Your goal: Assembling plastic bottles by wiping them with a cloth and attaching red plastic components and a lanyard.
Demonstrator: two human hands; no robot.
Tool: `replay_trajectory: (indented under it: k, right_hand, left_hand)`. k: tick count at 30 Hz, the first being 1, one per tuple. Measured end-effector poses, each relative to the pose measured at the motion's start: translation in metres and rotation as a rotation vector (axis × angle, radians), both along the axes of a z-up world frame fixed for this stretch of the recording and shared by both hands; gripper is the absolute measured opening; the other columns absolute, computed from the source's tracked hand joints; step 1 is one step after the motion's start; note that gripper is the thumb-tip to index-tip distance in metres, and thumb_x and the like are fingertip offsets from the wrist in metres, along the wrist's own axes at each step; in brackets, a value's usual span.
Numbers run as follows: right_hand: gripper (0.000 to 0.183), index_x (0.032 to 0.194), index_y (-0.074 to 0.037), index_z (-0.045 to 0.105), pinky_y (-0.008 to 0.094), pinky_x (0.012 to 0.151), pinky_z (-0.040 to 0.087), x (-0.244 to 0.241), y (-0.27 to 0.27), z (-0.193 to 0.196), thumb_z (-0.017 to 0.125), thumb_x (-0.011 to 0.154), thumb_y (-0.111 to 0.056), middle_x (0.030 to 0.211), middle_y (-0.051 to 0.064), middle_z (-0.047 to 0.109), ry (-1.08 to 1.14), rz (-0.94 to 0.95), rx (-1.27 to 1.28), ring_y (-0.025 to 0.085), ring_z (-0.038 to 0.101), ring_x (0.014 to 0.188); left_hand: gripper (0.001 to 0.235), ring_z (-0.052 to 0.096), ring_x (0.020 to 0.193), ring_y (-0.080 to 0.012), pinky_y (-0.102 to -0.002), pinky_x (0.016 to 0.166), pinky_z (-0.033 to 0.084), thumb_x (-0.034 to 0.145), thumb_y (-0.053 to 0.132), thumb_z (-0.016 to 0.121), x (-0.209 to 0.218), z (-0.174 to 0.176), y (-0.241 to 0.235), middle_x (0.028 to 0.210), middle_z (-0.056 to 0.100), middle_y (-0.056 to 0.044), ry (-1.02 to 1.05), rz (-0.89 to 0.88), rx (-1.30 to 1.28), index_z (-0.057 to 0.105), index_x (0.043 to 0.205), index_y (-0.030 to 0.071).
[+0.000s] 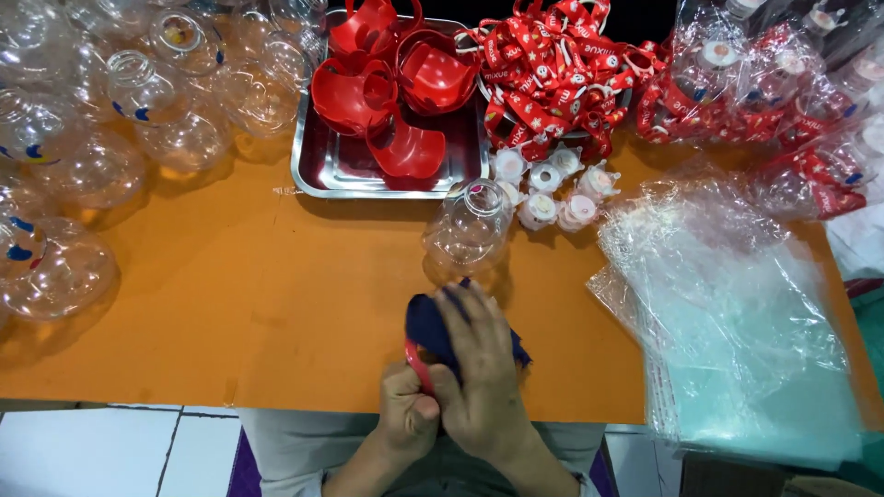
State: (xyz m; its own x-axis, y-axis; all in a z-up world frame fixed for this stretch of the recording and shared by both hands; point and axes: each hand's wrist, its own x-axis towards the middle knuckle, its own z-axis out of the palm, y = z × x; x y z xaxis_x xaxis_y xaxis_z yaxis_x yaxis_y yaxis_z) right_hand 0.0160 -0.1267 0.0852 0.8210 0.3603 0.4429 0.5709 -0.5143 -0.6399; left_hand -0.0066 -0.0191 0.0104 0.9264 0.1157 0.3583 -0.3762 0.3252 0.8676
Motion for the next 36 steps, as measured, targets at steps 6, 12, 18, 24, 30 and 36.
replay_trajectory:
  k: [6, 12, 18, 24, 30, 36]
  right_hand:
    - [0.047, 0.151, -0.001, 0.046, 0.061, 0.13, 0.011, -0.021, 0.011, -0.023, 0.039, 0.107, -0.018, 0.163, 0.015, 0.039, -0.09, 0.013, 0.001, 0.045, 0.025, 0.157]
    - [0.073, 0.164, -0.007, 0.018, 0.063, 0.13, 0.008, -0.041, -0.014, -0.062, 0.05, 0.108, -0.041, 0.173, 0.013, 0.01, -0.029, 0.136, -0.167, 0.049, -0.001, 0.161]
    - [0.084, 0.162, -0.001, 0.005, 0.061, 0.128, 0.014, -0.036, -0.023, -0.056, 0.06, 0.104, -0.026, 0.171, 0.025, 0.0, 0.053, 0.159, -0.124, 0.051, 0.001, 0.16]
    - [0.067, 0.158, 0.005, 0.017, 0.046, 0.122, 0.029, -0.026, -0.031, -0.05, 0.047, 0.103, -0.019, 0.163, 0.028, 0.03, 0.252, 0.007, -0.07, 0.041, 0.038, 0.148]
    - [0.062, 0.154, -0.006, 0.041, 0.04, 0.123, 0.028, 0.004, -0.071, -0.043, 0.049, 0.093, 0.001, 0.157, 0.014, 0.049, 0.289, 0.033, -0.106, 0.03, 0.047, 0.145]
    - [0.057, 0.156, 0.002, 0.03, 0.048, 0.121, 0.031, 0.043, -0.1, -0.027, 0.041, 0.103, -0.012, 0.158, 0.025, 0.04, 0.143, -0.323, -0.167, 0.039, 0.039, 0.147]
  left_hand:
    - [0.065, 0.036, 0.054, -0.0083, -0.029, 0.048, 0.029, 0.093, 0.074, 0.05, -0.003, -0.015, 0.008, 0.059, 0.037, 0.006, 0.223, 0.105, 0.011, 0.039, 0.063, 0.017]
    - [0.06, 0.035, 0.049, -0.0048, -0.025, 0.045, 0.029, 0.094, 0.067, 0.048, 0.002, -0.029, 0.013, 0.053, 0.037, 0.009, 0.438, 0.139, -0.136, 0.035, 0.058, 0.02]
    - [0.071, 0.074, 0.071, -0.0247, -0.034, 0.067, 0.06, 0.098, 0.063, 0.046, 0.012, -0.021, 0.005, 0.079, 0.077, -0.016, 0.497, 0.209, -0.463, 0.073, 0.083, -0.001]
    - [0.064, 0.069, 0.073, -0.0258, -0.036, 0.063, 0.058, 0.096, 0.06, 0.053, 0.011, -0.039, 0.01, 0.082, 0.071, -0.015, 0.481, 0.165, -0.601, 0.07, 0.081, 0.0]
    - [0.06, 0.062, 0.062, -0.0228, -0.034, 0.059, 0.053, 0.104, 0.046, 0.049, 0.012, -0.021, 0.009, 0.063, 0.064, -0.012, 0.42, 0.087, -0.48, 0.064, 0.065, 0.003]
    - [0.058, 0.066, 0.071, -0.0238, -0.036, 0.074, 0.053, 0.107, 0.035, 0.044, 0.01, 0.004, 0.011, 0.067, 0.067, -0.01, 0.221, 0.005, -0.138, 0.061, 0.063, 0.003]
